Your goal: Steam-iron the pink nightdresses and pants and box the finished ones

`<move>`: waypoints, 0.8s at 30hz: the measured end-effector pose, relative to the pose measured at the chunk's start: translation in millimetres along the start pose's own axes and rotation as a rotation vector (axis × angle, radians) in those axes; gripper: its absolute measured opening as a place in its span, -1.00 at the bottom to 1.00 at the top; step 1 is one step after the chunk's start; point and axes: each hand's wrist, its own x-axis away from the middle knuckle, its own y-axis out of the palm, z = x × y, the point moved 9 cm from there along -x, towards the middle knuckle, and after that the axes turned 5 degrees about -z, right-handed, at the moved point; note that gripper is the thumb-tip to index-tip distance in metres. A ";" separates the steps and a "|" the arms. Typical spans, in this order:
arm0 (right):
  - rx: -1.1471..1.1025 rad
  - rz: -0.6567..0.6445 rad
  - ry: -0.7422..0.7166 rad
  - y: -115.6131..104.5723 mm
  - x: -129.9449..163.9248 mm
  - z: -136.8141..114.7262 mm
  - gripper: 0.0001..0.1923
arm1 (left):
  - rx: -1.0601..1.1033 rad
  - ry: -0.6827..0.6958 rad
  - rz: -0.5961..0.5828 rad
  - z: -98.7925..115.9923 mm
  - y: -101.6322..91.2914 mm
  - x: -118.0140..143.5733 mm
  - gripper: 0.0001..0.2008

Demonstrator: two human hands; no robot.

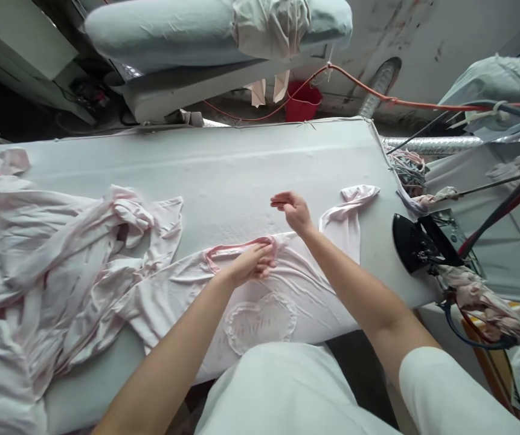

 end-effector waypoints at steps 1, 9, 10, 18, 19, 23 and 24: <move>0.070 -0.060 0.020 4.0 2.6 6.2 -0.67 | 0.109 -0.023 -0.071 4.7 16.3 -16.1 -0.66; 1.307 -0.655 0.423 -156.8 72.3 41.5 -0.75 | -0.099 0.151 0.221 49.1 -20.7 -56.9 -0.81; 1.365 -0.594 0.458 -191.2 76.1 36.9 -0.74 | -0.130 0.169 0.276 50.9 -21.6 -58.0 -0.79; 1.154 0.125 0.004 -153.8 147.7 1.4 -0.55 | -0.672 0.356 0.531 58.7 2.5 -35.7 -0.68; 1.080 0.057 -0.068 -120.0 167.8 9.5 -0.52 | -0.849 0.343 0.552 57.9 5.9 -30.8 -0.69; 1.005 -0.157 -0.153 -19.2 227.6 52.0 -0.41 | -1.352 0.273 0.684 53.6 15.0 -18.1 -0.62; 1.017 -0.169 -0.152 -7.8 232.7 60.7 -0.38 | -1.387 0.262 0.702 52.8 16.2 -17.5 -0.61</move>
